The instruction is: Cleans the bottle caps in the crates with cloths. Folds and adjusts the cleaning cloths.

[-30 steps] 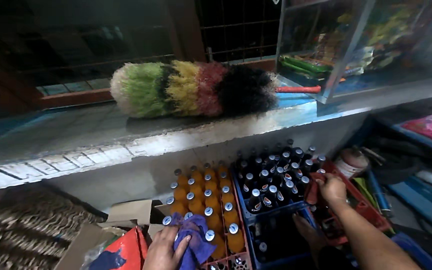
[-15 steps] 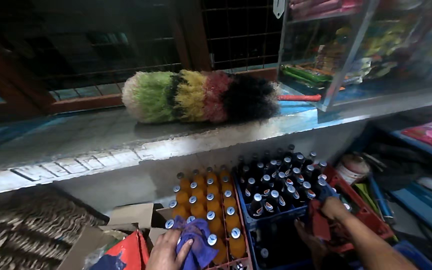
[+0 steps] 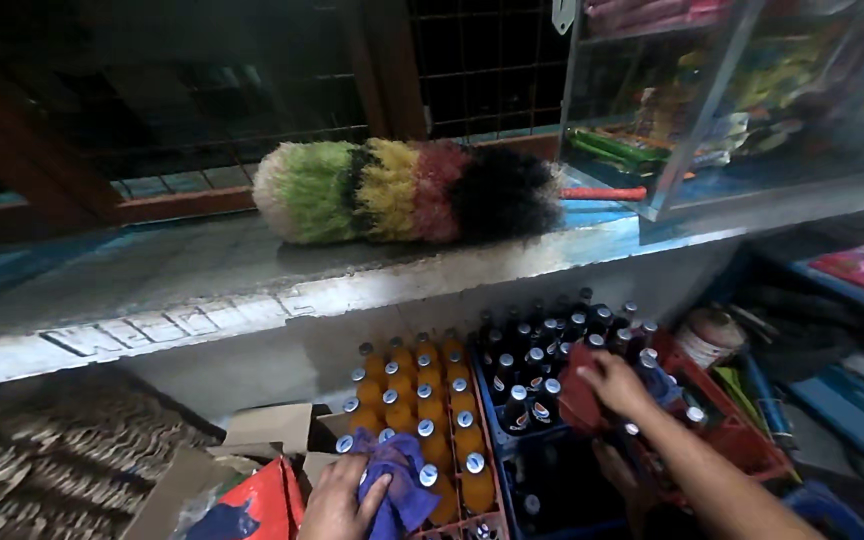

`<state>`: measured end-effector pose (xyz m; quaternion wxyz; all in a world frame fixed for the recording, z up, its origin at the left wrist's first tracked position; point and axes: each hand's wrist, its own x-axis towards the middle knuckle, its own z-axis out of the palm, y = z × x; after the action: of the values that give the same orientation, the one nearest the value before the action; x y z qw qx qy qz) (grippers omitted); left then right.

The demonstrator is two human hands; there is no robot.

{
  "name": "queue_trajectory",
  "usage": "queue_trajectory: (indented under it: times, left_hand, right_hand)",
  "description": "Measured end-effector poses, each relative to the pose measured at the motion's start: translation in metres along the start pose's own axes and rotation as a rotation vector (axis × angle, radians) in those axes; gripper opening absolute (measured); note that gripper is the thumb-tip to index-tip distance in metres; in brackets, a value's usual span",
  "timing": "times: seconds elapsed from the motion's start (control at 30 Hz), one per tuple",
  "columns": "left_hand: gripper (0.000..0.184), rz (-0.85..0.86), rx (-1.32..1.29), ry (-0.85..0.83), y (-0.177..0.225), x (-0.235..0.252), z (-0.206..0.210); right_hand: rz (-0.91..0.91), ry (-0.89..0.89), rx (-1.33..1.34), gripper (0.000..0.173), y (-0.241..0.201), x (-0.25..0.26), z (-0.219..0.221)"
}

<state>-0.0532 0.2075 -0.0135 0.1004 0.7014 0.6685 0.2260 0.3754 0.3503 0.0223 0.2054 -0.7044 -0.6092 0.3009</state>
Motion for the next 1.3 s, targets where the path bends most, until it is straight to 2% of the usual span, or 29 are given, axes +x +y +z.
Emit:
queue_trajectory:
  times: [0.1, 0.23, 0.37, 0.6, 0.83, 1.0, 1.1, 1.2, 1.3]
  left_hand:
    - [0.049, 0.003, 0.008, 0.002, -0.002, 0.0, 0.002]
    - [0.05, 0.029, 0.018, 0.034, -0.002, 0.0, 0.002]
    - [0.051, 0.002, 0.009, 0.01, 0.001, 0.0, 0.0]
    - [0.049, 0.013, 0.012, 0.022, 0.0, 0.001, 0.002]
    - [0.049, 0.006, 0.02, 0.012, 0.001, 0.001, 0.001]
    - [0.047, -0.026, 0.023, -0.023, 0.002, 0.001, -0.001]
    - [0.048, -0.031, 0.014, -0.033, -0.001, 0.001, -0.001]
    - [0.048, -0.017, 0.022, -0.02, -0.001, 0.0, 0.0]
    - [0.048, -0.008, 0.017, -0.011, -0.002, 0.0, 0.0]
  right_hand:
    - [0.075, -0.045, -0.137, 0.054, -0.004, 0.004, 0.031]
    - [0.142, 0.017, 0.002, 0.052, -0.002, 0.007, 0.035]
    - [0.114, 0.08, 0.122, 0.05, 0.008, 0.002, 0.037]
    - [0.045, 0.075, 0.19, 0.047, 0.019, -0.002, 0.034]
    - [0.218, 0.104, 0.144, 0.057, 0.014, -0.006, 0.05]
    - [0.328, -0.071, -0.085, 0.064, 0.021, -0.001, 0.066]
    - [0.366, -0.201, -0.174, 0.06, 0.021, -0.006, 0.07]
    - [0.33, -0.333, -0.264, 0.055, 0.019, -0.012, 0.073]
    - [0.213, -0.551, -0.395, 0.047, 0.02, -0.013, 0.073]
